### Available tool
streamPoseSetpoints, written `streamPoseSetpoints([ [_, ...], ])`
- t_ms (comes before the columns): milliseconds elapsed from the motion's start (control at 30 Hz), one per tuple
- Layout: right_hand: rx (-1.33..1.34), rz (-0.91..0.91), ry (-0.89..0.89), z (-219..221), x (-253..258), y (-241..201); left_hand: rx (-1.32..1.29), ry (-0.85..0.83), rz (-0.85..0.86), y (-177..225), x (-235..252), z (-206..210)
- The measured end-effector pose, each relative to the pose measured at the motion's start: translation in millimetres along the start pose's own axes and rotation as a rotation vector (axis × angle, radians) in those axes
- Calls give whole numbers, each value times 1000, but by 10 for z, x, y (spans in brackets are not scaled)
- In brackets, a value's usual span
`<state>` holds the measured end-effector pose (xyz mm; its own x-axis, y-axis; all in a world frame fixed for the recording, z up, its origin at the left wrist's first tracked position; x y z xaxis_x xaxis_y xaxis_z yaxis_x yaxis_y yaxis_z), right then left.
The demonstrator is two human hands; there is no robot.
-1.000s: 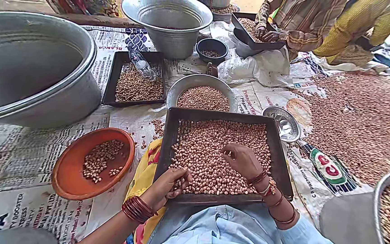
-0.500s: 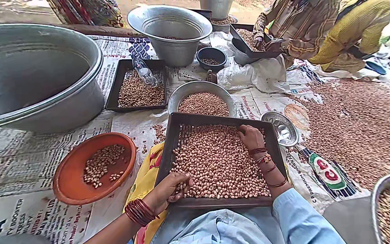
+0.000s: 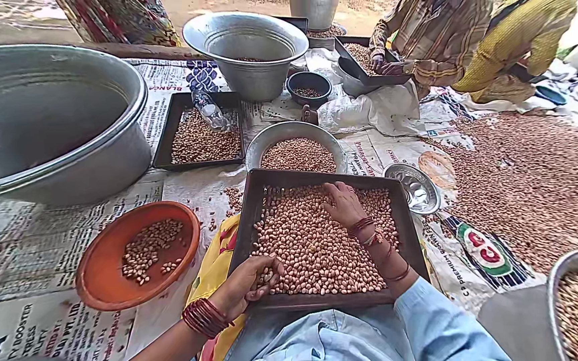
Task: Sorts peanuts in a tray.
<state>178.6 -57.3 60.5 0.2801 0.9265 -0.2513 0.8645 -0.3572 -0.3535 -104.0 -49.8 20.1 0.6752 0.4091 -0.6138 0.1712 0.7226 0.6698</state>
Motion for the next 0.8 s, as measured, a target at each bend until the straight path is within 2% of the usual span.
streamPoseSetpoints([
  [67, -99, 48, -16, 128, 82, -69, -6, -7, 0, 6, 0, -6],
  [200, -173, -160, -158, 458, -378, -486, -6, -10, -10, -9, 2, -7],
  [267, -70, -309, -211, 472, -607, -532, 3, -1, -11, 5, 9, -1],
  [333, 68, -369, -148, 399, -694, -404, 3, -3, -6, -5, 5, -6],
  [400, 50, -267, 1, 254, -643, -141, 15, -11, -8, -14, 0, -20],
  [467, -47, -61, 114, 51, -539, 219, 15, -14, -10, -7, 11, -17],
  [567, -138, 249, 162, -193, -414, 683, 15, -3, -18, -9, 15, -11],
  [633, -177, 383, 127, -224, -332, 849, 15, 5, -19, -13, 11, -5],
  [700, -208, 394, 79, -78, -304, 838, 18, 5, -23, -26, 11, -2],
  [800, -205, 231, -36, 238, -454, 425, 20, 3, -16, -25, 13, -4],
])
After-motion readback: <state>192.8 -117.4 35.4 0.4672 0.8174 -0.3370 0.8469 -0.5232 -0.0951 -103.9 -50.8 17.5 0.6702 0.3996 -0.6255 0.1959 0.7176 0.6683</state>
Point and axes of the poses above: each hand's wrist, its own x-axis towards the middle knuckle, its own z-axis out of the palm, y = z × x, the point moved 1 cm from there along x, towards the middle knuckle, and after that the axes turned 3 degrees about -x, right-handed, at the moved point
